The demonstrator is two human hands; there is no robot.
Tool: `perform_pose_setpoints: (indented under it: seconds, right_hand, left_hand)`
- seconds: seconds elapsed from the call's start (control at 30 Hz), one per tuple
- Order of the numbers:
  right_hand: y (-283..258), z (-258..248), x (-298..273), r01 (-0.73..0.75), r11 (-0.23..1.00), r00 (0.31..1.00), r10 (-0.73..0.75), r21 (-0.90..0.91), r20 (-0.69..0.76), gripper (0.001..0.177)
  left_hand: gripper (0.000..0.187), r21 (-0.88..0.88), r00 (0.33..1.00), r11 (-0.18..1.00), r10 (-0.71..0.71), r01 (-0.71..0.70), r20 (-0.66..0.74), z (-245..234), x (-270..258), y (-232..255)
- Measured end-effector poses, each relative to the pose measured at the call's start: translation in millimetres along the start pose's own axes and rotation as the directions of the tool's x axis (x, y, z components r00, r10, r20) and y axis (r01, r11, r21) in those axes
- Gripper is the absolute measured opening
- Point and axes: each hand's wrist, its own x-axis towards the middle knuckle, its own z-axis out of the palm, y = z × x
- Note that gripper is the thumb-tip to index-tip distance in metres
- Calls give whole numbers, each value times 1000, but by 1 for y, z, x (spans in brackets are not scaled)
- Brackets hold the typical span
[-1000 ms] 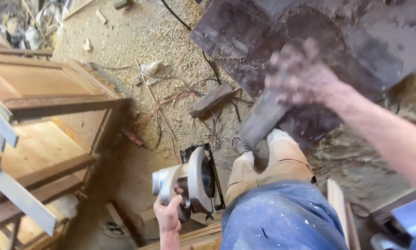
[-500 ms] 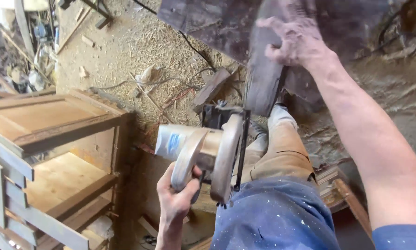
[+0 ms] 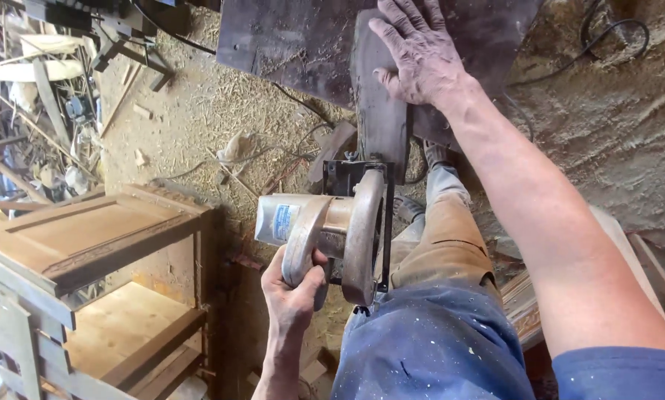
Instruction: Cutting a wooden board with a circular saw and then sanding the edges with an angle grinder.
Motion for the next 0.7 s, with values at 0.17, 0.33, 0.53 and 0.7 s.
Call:
perform_pose_setpoints:
  seconds: [0.17, 0.33, 0.53, 0.7]
  right_hand:
    - [1, 3, 1, 24, 999, 999, -25, -21, -37, 78]
    - [-4, -6, 0, 0, 1000, 1000, 0, -13, -5, 78]
    - [1, 1, 0, 26, 1000, 998, -25, 6, -50, 75]
    - [2, 1, 2, 27, 1000, 999, -27, -2, -29, 76]
  left_hand:
    - [14, -24, 999, 1000, 21, -20, 34, -1, -2, -4]
    - [13, 35, 998, 998, 57, -58, 14, 3, 0, -6]
    - [12, 53, 999, 998, 42, -42, 4, 8, 1, 0]
    - [19, 43, 1000, 999, -2, 3, -9, 7, 4, -2]
